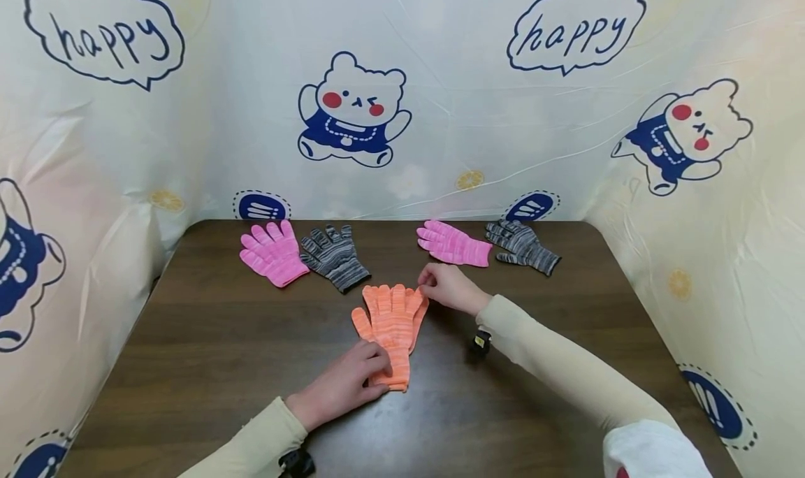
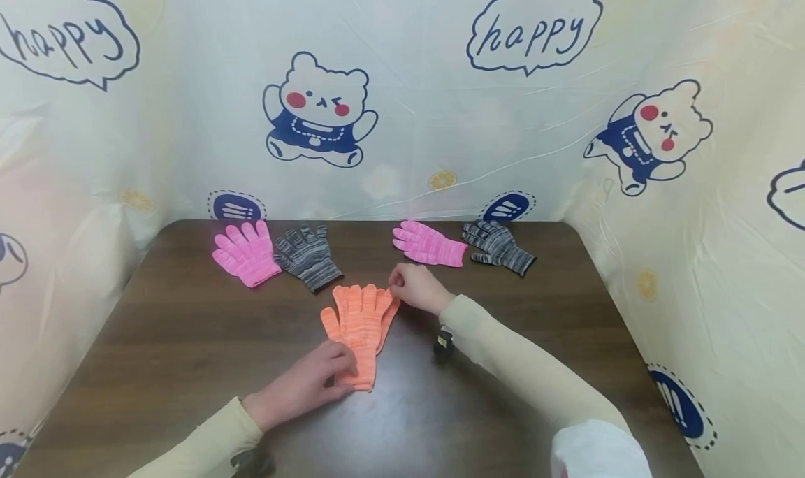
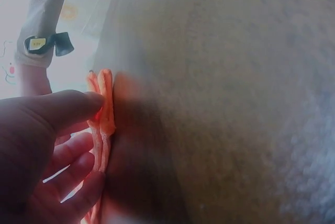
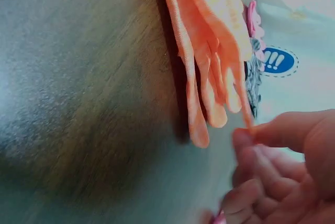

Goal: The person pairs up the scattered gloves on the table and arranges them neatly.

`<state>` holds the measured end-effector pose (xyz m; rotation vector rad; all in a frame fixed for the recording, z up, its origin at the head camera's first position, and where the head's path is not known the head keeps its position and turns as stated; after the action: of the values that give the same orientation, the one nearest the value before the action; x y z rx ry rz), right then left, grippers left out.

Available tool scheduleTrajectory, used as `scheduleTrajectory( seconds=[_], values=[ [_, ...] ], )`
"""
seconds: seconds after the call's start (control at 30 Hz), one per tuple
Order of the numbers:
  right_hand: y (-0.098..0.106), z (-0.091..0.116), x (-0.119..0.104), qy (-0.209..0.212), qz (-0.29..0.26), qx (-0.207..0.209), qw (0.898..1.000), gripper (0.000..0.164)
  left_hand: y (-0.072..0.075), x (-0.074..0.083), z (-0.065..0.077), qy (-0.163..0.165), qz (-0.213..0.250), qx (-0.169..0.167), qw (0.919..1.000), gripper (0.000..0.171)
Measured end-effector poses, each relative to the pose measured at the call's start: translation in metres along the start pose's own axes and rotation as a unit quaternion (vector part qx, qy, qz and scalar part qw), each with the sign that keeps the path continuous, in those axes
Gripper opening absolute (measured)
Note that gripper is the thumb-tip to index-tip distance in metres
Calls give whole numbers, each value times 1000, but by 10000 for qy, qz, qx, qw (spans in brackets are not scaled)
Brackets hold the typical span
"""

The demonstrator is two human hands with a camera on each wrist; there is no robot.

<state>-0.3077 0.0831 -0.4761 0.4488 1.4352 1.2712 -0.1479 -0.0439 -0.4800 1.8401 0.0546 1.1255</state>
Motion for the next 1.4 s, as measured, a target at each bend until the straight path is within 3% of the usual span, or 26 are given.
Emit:
scheduleTrajectory(
  seconds=[0.47,1.0,1.23,1.4],
  values=[
    [-22,5,21,-705,827,-668,9918,21,0,1,2,-69,36,51,10000,11],
    [-5,6,11,-405,910,-28,9950,11,0,3,2,-89,174,-158,9997,9],
    [-20,6,22,-594,890,-681,9919,14,1,4,1,-149,63,-74,9998,9],
    [-25,4,22,-440,885,-644,9930,17,0,3,1,-161,65,-135,9998,10]
  ],
)
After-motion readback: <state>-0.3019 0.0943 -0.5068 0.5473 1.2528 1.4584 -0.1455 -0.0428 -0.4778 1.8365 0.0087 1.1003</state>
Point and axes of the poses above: each hand's wrist, its own z-axis away from the middle knuckle, its own y-axis out of the back of the hand, x = y × z, the point moved 10 cm from there along -z, towards the middle knuckle, and after that the axes turned 11 degrees about z, right-handed, at the moved point
